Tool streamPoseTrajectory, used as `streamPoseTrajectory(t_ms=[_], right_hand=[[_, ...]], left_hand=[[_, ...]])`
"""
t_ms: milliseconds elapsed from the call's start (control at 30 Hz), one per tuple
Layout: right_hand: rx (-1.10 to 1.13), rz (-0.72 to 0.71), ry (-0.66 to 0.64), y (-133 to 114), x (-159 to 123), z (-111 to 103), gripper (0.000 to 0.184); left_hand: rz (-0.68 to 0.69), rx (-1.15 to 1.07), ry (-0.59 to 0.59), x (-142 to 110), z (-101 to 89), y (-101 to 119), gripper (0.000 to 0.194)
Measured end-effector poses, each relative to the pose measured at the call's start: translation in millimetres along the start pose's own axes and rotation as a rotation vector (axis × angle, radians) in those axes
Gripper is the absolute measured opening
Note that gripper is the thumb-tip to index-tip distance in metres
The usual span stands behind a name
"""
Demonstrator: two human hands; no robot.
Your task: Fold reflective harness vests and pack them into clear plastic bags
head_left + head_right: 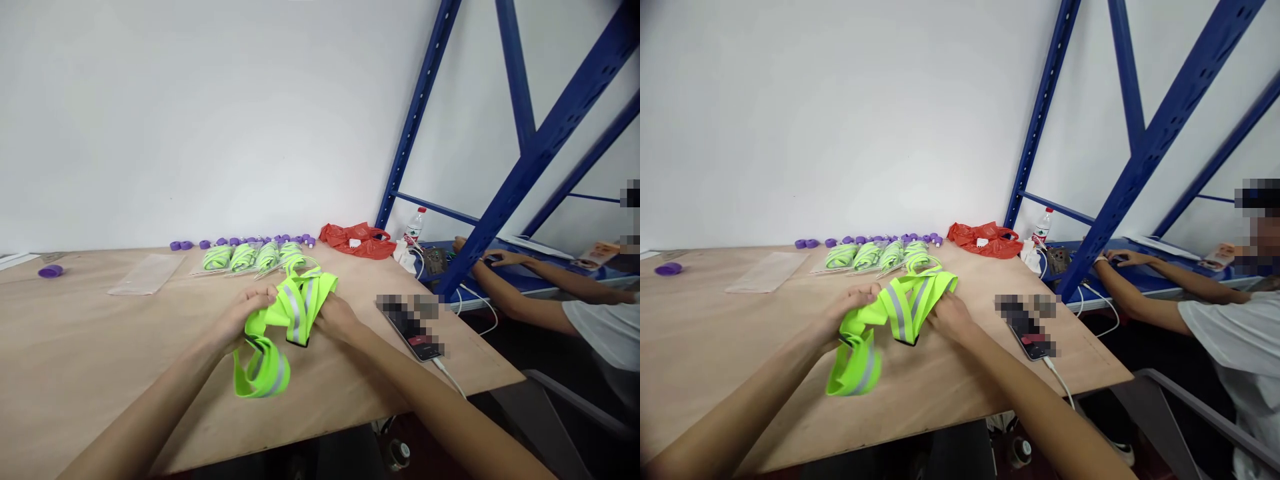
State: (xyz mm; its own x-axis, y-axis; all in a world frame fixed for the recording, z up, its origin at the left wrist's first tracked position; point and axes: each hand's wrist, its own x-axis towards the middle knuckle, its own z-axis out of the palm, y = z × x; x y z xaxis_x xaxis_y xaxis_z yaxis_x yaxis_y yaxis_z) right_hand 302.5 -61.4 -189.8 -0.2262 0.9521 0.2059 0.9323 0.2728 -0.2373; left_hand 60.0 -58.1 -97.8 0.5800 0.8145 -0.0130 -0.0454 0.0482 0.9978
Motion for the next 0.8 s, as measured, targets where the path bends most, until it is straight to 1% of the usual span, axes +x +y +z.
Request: streamPoseTrajectory(t_ms=[167, 300, 367, 433, 533, 633, 667, 700, 767, 800], right_hand=[[-0.044, 0.060, 0.039, 8.8, 8.0, 1.1, 0.038], [-0.038, 0.021, 0.075, 15.5, 7.5, -4.0, 0.042], [-0.042, -0.006, 0.063, 19.5, 2.2, -9.0, 0.044], [-0.063, -0.030, 0.013, 21.9, -8.9, -17.5, 0.038], [-0.092, -0.084, -0.056, 19.3, -35.4, -42.5, 0.025], [-0.033, -0.186, -0.071, 12.2, -61.5, -82.4, 0.025], [0.030, -0.177, -0.076, 10.7, -67.0, -96.5, 0.025], [0.123, -0.152, -0.090, 10.2, -70.1, -109.3, 0.026], [0.362, -0.109, -0.152, 13.0, -69.5, -127.1, 0.026], [0.479, -0.097, -0.193, 16.2, -66.5, -130.7, 0.029]], left_hand=[[0.077, -0.119, 0.039, -0.6, -9.4, 34.3, 0.032], [0.217, -0.261, 0.152, -3.4, -16.2, 54.2, 0.031], [0.281, -0.291, 0.186, -4.6, -20.7, 63.2, 0.032], [0.341, -0.293, 0.228, -7.5, -25.6, 73.6, 0.029], [0.427, -0.282, 0.281, -17.8, -32.2, 94.8, 0.025], [0.489, -0.231, 0.319, -27.1, -41.1, 123.0, 0.022], [0.497, -0.208, 0.333, -26.3, -45.9, 132.2, 0.020], [0.484, -0.184, 0.349, -22.2, -51.9, 140.2, 0.018], [0.436, -0.145, 0.402, -3.3, -66.3, 148.3, 0.018], [0.359, -0.119, 0.448, 10.6, -73.9, 147.1, 0.016]])
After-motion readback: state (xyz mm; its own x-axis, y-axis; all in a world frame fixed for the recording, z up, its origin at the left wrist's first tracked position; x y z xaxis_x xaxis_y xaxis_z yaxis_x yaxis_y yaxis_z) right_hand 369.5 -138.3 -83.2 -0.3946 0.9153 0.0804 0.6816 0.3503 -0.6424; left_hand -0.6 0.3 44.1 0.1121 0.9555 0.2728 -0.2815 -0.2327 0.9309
